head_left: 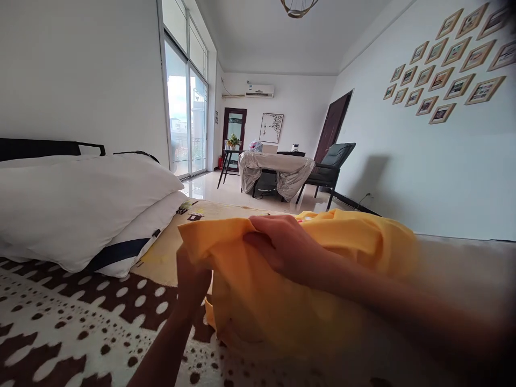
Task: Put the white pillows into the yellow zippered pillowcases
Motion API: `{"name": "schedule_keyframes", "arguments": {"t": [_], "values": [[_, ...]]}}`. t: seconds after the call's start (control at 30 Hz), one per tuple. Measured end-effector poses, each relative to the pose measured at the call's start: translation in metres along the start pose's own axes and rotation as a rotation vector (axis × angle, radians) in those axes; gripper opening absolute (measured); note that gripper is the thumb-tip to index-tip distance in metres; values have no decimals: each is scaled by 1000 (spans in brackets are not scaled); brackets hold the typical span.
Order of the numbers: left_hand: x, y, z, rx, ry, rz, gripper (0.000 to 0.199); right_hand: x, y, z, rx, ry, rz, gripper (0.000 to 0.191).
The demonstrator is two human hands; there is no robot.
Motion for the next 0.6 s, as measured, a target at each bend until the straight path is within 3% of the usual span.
{"name": "schedule_keyframes", "arguments": {"t": [0.1,0.13,0.2,0.27,0.37,0.47,0.53,0.6], "values": [[-12,-2,33,304,-87,204,3,-4,4,10,-41,43,177,34],[-15,-7,44,414,-119,206,7,-5,5,13,-51,50,218,36],[-15,-17,60,525,-115,66,12,-7,5,18,-62,52,273,37],[-9,-25,61,507,6,-93,13,-9,5,20,-98,45,300,33],[-1,-28,45,425,109,-50,16,-11,3,16,-234,36,300,18],[4,-23,30,365,58,-37,25,-12,1,11,-354,38,292,15],[6,-19,31,393,42,-183,16,-12,0,8,-401,33,291,17],[6,-17,39,423,-3,-347,24,-10,0,6,-426,24,288,20]]}}
Point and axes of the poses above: each hand's wrist, its own y-axis towards the middle knuckle, its own x-axis out of the palm, z = x × y, the point moved 3 cm from there along y, towards the middle knuckle, and after that the axes turned 5 degrees about x, right-handed, at the moved point
